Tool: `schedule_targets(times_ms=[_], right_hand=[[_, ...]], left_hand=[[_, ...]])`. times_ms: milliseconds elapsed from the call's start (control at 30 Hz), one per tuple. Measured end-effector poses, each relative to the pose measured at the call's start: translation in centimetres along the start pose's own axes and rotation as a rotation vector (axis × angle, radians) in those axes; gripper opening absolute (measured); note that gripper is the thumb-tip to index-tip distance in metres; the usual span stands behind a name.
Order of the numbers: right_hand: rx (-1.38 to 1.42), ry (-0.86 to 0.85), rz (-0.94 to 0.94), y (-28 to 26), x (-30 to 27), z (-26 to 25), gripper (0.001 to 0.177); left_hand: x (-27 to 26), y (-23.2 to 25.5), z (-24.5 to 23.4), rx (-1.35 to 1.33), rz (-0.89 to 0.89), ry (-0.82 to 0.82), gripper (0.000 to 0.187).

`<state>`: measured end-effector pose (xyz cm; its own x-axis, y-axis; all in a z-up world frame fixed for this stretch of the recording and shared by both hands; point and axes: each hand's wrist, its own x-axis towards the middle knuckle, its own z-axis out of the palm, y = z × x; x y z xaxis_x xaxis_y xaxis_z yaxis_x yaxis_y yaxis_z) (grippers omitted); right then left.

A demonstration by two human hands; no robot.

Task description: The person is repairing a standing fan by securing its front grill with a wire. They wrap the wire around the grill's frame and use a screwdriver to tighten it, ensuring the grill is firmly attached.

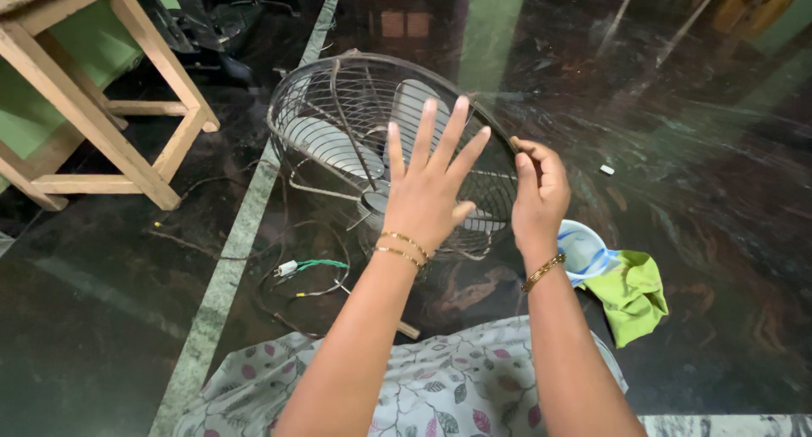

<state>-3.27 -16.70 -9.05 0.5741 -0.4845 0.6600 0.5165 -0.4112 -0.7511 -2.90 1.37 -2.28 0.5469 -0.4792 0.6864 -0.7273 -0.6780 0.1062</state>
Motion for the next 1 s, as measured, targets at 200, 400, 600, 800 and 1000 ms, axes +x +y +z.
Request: schedule_targets(times_ms=[200, 400, 600, 800, 1000], right_hand=[[-0.173, 0.002, -0.3, 0.3, -4.0, 0.5, 0.063], [-0.564, 0.012, -0.387, 1.5, -8.2, 0.9, 0.072], [-0.644, -0.015, -0.333, 3.9, -9.3, -0.2, 0.075], [-0.522, -0.091, -0.258, 5.6, -9.3, -1.5, 0.077], [-0.484, -0.093, -0.184, 6.9, -9.6, -1.8, 0.076]], left_hand=[[-4.7, -1.9, 1.3, -0.035, -0.066, -0.045, 0.108], [-8.5, -4.7, 2.9, 0.012, -0.201, -0.182, 0.109], [-12.0, -5.9, 4.6, -0.032, -0.294, -0.307, 0.112], [-15.8, -6.4, 7.4, -0.119, -0.405, -0.409, 0.111], [-19.7, -7.9, 11.6, -0.253, -0.502, -0.47, 0.114]])
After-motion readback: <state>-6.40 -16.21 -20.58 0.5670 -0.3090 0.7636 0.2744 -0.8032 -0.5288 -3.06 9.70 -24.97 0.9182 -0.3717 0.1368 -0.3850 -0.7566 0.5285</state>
